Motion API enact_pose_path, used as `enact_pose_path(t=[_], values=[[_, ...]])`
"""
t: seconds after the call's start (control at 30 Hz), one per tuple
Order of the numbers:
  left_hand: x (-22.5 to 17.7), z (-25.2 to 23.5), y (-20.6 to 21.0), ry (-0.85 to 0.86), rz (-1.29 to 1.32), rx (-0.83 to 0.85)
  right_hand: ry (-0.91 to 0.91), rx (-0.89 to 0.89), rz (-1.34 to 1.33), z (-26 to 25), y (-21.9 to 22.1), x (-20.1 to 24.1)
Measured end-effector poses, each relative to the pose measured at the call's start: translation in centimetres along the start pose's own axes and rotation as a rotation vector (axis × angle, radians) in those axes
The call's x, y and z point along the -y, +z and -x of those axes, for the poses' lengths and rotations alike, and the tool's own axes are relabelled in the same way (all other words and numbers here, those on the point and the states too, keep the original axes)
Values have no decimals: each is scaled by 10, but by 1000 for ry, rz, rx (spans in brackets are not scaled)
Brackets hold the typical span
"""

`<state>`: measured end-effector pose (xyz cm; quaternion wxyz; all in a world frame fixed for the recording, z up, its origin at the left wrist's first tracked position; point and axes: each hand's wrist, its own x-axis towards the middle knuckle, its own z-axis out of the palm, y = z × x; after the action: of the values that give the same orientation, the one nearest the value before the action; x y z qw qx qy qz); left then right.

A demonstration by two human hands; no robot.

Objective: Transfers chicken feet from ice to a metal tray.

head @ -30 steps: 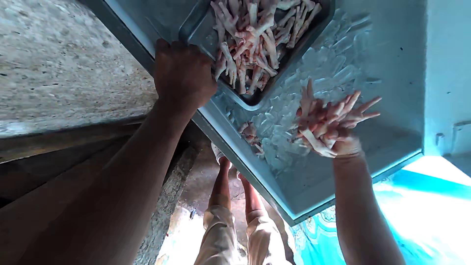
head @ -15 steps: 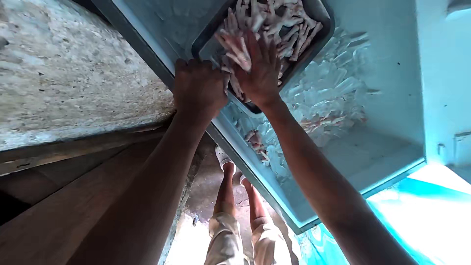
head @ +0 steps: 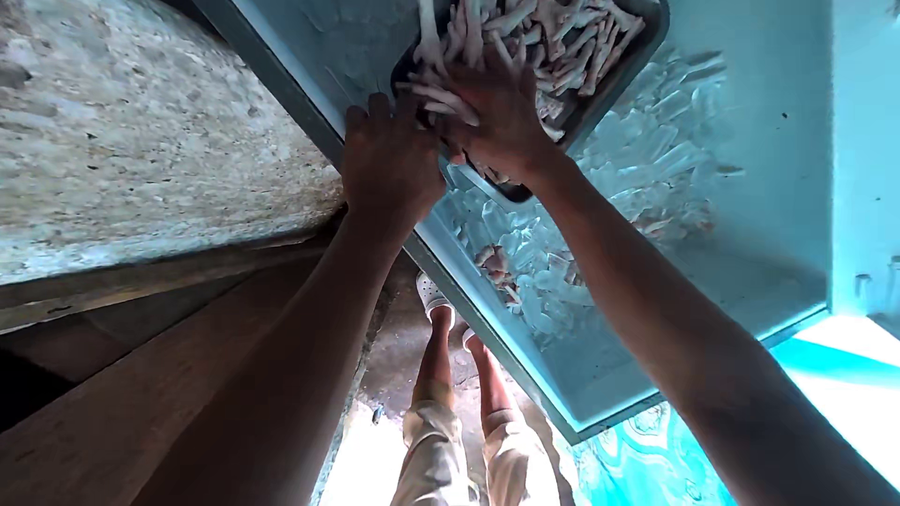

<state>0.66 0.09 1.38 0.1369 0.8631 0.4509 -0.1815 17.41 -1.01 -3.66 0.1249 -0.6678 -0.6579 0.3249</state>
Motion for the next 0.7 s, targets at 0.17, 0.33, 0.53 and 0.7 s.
enact_pose_path(t=[0.17, 0.33, 0.53, 0.7], values=[[-1, 1, -3, 12, -51, 71, 167, -26, 220, 17, 17, 2], [-2, 0, -6, 4, -75, 126, 40, -152, 237, 9, 40, -1], [-2, 0, -4, 0, -50, 116, 32, -185, 109, 50, 22, -10], [-3, 0, -5, 7, -66, 87, -55, -365, 175, 74, 54, -53]])
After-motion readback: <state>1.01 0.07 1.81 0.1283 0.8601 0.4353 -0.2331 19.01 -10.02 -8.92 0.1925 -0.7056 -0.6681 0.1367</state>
